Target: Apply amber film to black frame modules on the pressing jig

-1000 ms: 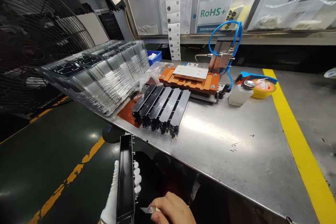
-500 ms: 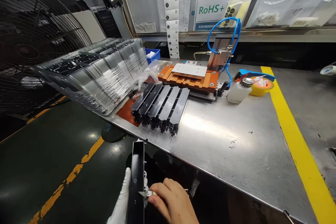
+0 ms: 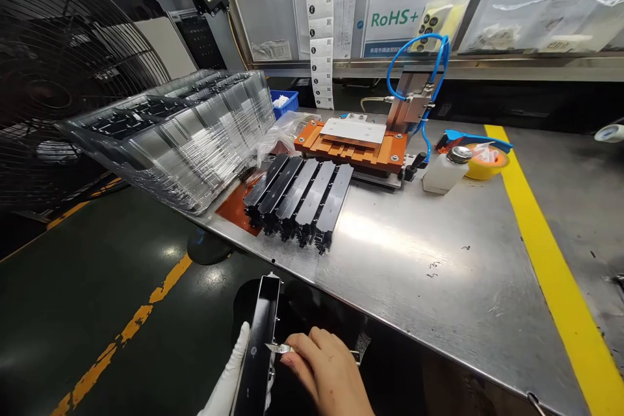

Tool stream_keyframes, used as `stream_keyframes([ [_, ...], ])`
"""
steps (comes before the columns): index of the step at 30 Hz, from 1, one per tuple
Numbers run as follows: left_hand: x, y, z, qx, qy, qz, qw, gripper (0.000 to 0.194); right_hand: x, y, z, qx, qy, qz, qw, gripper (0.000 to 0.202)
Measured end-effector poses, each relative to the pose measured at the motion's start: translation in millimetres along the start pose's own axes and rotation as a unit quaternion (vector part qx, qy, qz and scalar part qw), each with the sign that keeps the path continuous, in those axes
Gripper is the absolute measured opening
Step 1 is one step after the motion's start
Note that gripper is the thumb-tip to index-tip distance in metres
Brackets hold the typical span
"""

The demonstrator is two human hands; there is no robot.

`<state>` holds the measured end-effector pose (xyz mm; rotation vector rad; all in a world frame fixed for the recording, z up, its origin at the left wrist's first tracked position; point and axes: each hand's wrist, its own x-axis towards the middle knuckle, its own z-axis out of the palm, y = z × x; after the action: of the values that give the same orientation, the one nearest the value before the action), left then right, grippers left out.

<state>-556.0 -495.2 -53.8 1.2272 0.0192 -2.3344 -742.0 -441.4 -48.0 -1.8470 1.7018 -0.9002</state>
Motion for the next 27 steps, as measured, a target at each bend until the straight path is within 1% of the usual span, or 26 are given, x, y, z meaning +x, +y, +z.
stream_keyframes([
  [5, 1.3, -1.1, 0.9, -0.006, -0.002, -0.002, 1.000, 0.030, -6.2, -3.2, -0.6, 0.035, -0.063, 0.000, 0.997, 0.026],
  [7, 1.6, -3.3, -0.3, -0.006, -0.003, -0.014, 1.000, 0.032, -4.6, 0.0, 0.5, 0.028, -0.059, 0.014, 0.998, 0.026],
  [11, -0.8, -8.8, -3.5, -0.001, -0.004, -0.045, 0.999, 0.035, 6.3, 10.7, -1.2, 0.005, -0.017, 0.067, 0.998, 0.034],
  [13, -1.8, -10.5, -4.6, 0.000, -0.006, -0.056, 0.998, 0.034, 9.3, 12.5, -3.6, 0.014, -0.017, 0.083, 0.996, 0.035],
  [16, -1.8, -11.8, -6.5, -0.001, -0.007, -0.068, 0.998, 0.033, 5.8, 8.6, -4.7, 0.041, -0.045, 0.067, 0.996, 0.034],
  [18, -1.1, -12.2, -8.4, -0.002, -0.006, -0.075, 0.997, 0.033, 0.6, 4.9, -2.7, 0.041, -0.050, 0.046, 0.997, 0.034],
  [21, -0.2, -12.4, -11.5, -0.004, -0.003, -0.084, 0.996, 0.034, -3.4, 3.8, 2.1, 0.017, -0.025, 0.031, 0.999, 0.034],
  [24, -1.1, -12.2, -13.9, -0.001, -0.001, -0.092, 0.996, 0.036, 0.8, 10.2, 5.1, -0.009, -0.002, 0.022, 1.000, 0.038],
  [27, -4.4, -12.8, -15.9, 0.005, 0.000, -0.101, 0.995, 0.036, 7.9, 20.6, 4.9, -0.021, 0.038, 0.049, 0.998, 0.039],
])
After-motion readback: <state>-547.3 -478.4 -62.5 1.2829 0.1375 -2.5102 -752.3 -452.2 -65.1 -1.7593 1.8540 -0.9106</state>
